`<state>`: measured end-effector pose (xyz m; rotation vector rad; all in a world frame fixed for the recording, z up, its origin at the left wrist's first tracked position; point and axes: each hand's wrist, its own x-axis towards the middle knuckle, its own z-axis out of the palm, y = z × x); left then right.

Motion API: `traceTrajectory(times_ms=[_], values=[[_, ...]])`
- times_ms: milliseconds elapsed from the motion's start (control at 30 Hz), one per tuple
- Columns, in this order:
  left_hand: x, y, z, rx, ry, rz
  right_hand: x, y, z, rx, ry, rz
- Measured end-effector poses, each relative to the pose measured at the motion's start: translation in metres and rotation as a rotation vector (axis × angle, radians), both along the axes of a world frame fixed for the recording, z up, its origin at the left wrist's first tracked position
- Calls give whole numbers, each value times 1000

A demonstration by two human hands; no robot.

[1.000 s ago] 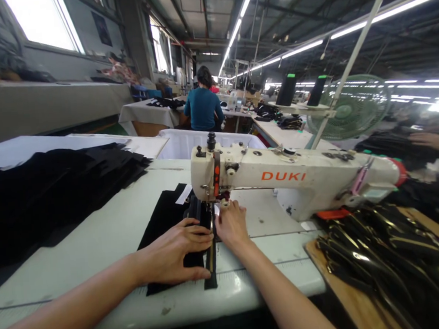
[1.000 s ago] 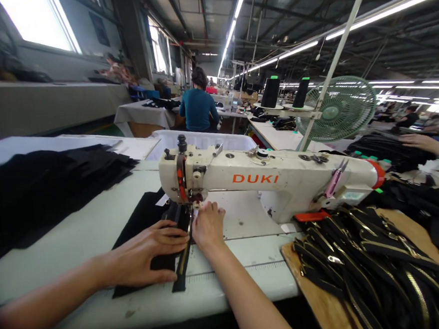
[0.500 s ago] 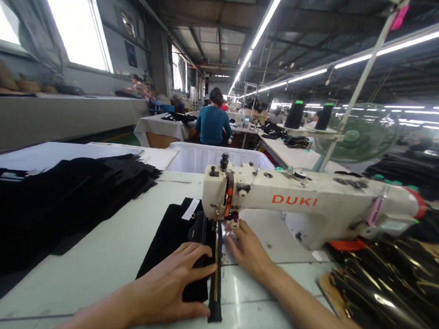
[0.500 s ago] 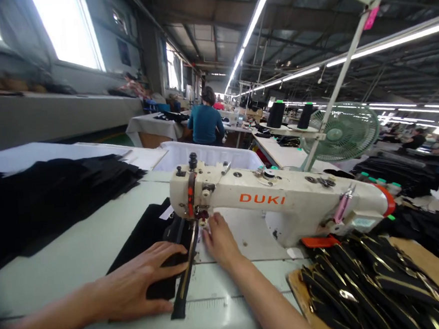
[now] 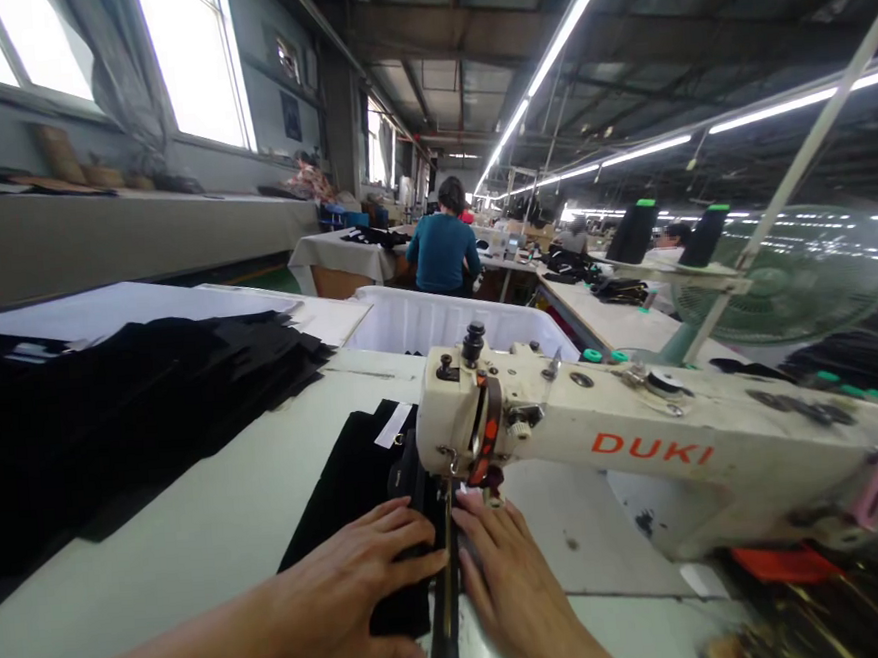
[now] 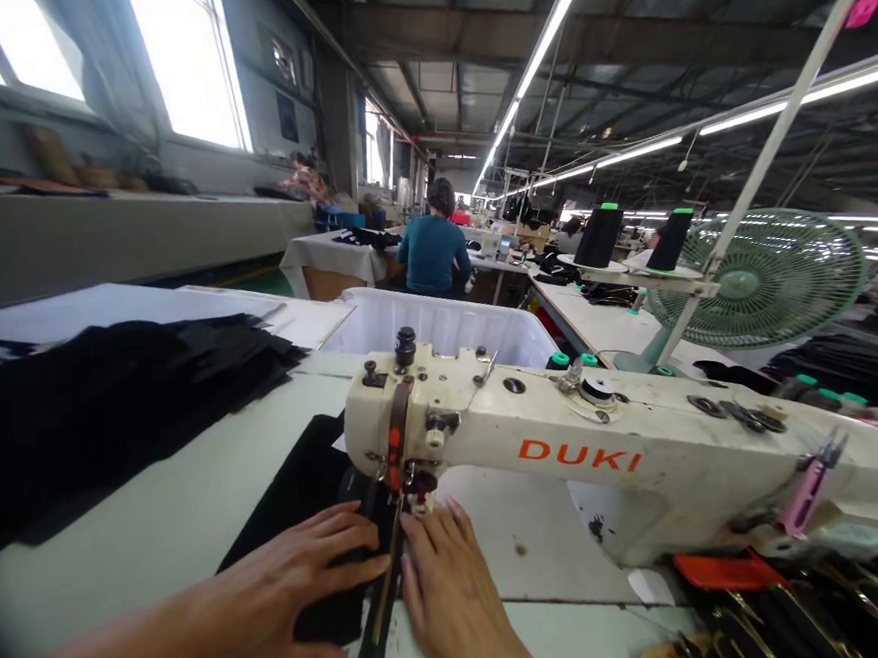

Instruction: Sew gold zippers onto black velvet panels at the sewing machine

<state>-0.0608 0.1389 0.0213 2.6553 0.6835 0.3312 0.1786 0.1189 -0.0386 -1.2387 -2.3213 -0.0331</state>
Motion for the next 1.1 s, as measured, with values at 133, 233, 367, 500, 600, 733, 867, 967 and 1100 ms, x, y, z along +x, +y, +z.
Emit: traceTrajectory(times_ms=[133, 233, 367, 500, 600, 733, 867, 967, 1100], values=[[-2, 9, -3, 98, 9, 23, 1, -3, 11, 28, 104, 134], [-1, 12, -5, 162, -7, 24, 0, -5, 22, -43, 132, 279], [1, 9, -5, 113, -55, -11, 0, -5, 24, -80, 110, 269], [-1, 8, -12, 109, -43, 52, -2, -3, 18, -22, 89, 244], [-4, 11, -20, 111, 0, 85, -3, -1, 13, 28, 74, 201], [-7, 17, -30, 122, -14, 116, -4, 0, 4, 103, 42, 156], [-8, 22, -35, 123, -5, 140, -3, 0, -5, 150, -2, 59], [-6, 24, -35, 130, 52, 160, -2, 0, -7, 158, -40, 23], [-4, 24, -31, 123, 107, 181, -3, 0, -3, 140, -53, 31]])
